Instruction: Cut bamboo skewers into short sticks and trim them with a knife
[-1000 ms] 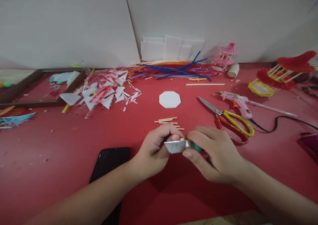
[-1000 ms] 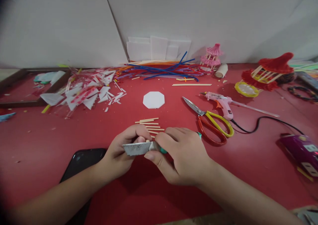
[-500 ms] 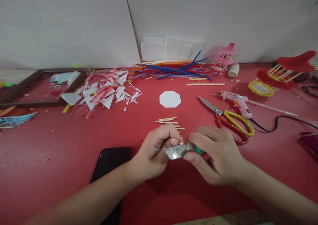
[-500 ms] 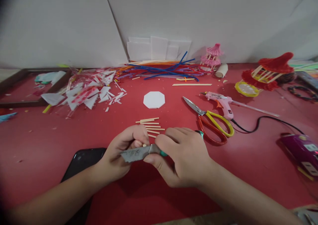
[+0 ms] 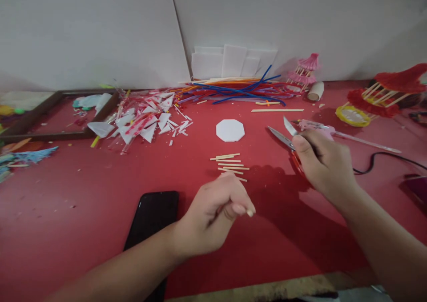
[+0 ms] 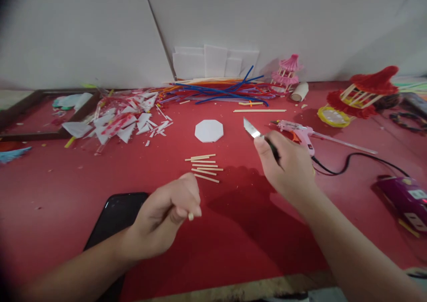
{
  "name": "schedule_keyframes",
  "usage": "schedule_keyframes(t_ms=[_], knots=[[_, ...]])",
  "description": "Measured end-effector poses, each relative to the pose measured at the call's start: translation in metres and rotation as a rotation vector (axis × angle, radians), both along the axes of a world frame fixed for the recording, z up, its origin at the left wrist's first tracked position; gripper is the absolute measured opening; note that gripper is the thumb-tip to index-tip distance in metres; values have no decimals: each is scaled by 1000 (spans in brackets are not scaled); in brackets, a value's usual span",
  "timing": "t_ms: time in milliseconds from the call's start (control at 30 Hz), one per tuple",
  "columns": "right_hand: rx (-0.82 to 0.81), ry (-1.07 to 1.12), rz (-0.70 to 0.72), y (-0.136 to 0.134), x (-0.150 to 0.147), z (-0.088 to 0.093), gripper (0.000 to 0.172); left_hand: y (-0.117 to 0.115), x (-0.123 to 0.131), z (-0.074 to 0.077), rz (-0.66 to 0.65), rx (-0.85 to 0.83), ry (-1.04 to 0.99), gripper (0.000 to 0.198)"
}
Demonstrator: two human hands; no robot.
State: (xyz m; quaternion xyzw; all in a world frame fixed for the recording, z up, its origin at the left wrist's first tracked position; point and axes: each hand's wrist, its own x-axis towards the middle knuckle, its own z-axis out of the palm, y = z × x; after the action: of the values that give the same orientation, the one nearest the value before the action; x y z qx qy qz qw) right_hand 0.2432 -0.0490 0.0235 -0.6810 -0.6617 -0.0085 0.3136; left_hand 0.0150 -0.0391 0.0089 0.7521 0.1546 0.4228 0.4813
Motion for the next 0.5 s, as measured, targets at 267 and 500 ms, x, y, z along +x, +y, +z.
schedule_keyframes(t_ms=[267, 500], knots=[[-19, 57, 164, -1, -15, -8, 33, 13, 12, -9, 122, -422, -106, 15], [-8, -8, 72, 0, -13, -15, 30, 15, 13, -8, -11, -771, -279, 10]])
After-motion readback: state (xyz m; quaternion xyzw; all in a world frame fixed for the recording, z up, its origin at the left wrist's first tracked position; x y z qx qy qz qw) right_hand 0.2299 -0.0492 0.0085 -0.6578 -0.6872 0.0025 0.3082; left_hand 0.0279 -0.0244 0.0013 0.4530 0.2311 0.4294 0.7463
